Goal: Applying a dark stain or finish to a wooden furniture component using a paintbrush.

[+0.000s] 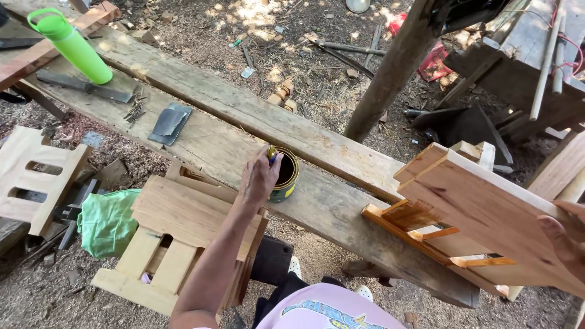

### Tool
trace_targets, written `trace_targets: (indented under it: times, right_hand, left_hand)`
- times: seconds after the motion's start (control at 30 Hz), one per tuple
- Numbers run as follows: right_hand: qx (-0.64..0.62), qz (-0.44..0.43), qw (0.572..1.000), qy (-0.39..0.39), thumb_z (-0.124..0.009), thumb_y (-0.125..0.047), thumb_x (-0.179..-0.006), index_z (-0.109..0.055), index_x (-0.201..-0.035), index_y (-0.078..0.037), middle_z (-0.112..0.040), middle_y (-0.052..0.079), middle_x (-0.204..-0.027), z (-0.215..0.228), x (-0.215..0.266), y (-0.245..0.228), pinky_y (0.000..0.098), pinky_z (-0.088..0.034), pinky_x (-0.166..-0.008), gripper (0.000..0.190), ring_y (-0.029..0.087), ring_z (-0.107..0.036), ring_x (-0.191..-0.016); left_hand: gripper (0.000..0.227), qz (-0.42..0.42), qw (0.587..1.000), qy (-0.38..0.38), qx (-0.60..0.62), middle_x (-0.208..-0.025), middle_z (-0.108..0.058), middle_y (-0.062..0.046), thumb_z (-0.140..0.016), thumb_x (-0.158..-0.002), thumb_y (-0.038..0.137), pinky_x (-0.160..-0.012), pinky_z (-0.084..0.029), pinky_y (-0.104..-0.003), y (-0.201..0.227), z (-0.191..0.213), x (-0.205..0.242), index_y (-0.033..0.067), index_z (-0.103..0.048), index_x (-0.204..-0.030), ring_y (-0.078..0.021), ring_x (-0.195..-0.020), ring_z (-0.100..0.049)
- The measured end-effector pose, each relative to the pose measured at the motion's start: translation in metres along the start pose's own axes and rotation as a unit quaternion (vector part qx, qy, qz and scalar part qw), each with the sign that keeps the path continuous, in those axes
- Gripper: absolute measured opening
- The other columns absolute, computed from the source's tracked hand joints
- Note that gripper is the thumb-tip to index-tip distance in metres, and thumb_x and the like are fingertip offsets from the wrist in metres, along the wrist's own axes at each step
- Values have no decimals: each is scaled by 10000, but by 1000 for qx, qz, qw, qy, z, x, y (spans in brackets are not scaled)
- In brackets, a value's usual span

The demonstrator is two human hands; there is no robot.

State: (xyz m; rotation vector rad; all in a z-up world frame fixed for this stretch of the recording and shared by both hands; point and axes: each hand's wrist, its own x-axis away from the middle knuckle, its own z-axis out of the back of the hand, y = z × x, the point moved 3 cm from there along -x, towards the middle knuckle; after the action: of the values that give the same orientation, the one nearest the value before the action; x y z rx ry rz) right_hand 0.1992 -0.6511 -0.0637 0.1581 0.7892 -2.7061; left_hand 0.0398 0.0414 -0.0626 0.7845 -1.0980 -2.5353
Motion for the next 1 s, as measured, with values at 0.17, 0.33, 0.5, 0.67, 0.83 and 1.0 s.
trace_targets:
  times: [0.17,0.33,0.5,0.67,0.83,1.0]
  right_hand:
    - [5,18,1000,12,-624,-366,-1067,-538,-1364,57,-707,246,-917,5,-5,-5,347,-637,-708,524,279,-745,-744]
    - [2,57,998,41,-622,-256,-1170,-626,-1280,59,-680,191,-944,10,0,-24,316,-618,-777,334,246,-740,-831]
    - [-17,80,994,77,-666,-213,-1153,-679,-1233,44,-654,141,-995,19,1,-80,299,-579,-870,270,207,-705,-916]
    - [48,97,989,99,-707,-207,-1107,-752,-1218,22,-714,125,-983,29,3,-115,285,-551,-859,259,178,-682,-883]
    - [78,122,982,118,-712,-212,-1105,-770,-1140,-5,-731,122,-916,40,4,-165,276,-579,-792,218,170,-712,-814]
    - [134,141,975,109,-714,-244,-1128,-781,-1135,-32,-737,105,-879,41,0,-150,277,-591,-773,223,155,-719,-785]
  left_hand:
    - [158,-10,1000,-14,15,-913,-713,-188,-676,-1002,139,-659,-585,-442,3,11,0,-19,-664,-991,-303,-784,-718]
    - [131,11,999,26,41,-829,-698,-86,-689,-1022,157,-522,-552,-317,23,44,3,31,-704,-987,-128,-650,-658]
    - [131,-3,997,55,50,-755,-681,-72,-704,-1019,162,-504,-488,-315,36,61,7,35,-718,-992,-115,-597,-599]
    - [111,11,995,54,85,-788,-688,-58,-694,-1017,155,-504,-500,-269,52,72,14,44,-710,-1024,-82,-613,-604]
    - [101,-43,991,69,111,-841,-688,-37,-685,-1043,136,-564,-534,-231,49,73,21,35,-695,-1043,-68,-666,-618]
    - [118,-26,991,76,103,-808,-685,-24,-691,-1037,151,-562,-537,-227,42,71,18,33,-691,-1033,-59,-663,-640]
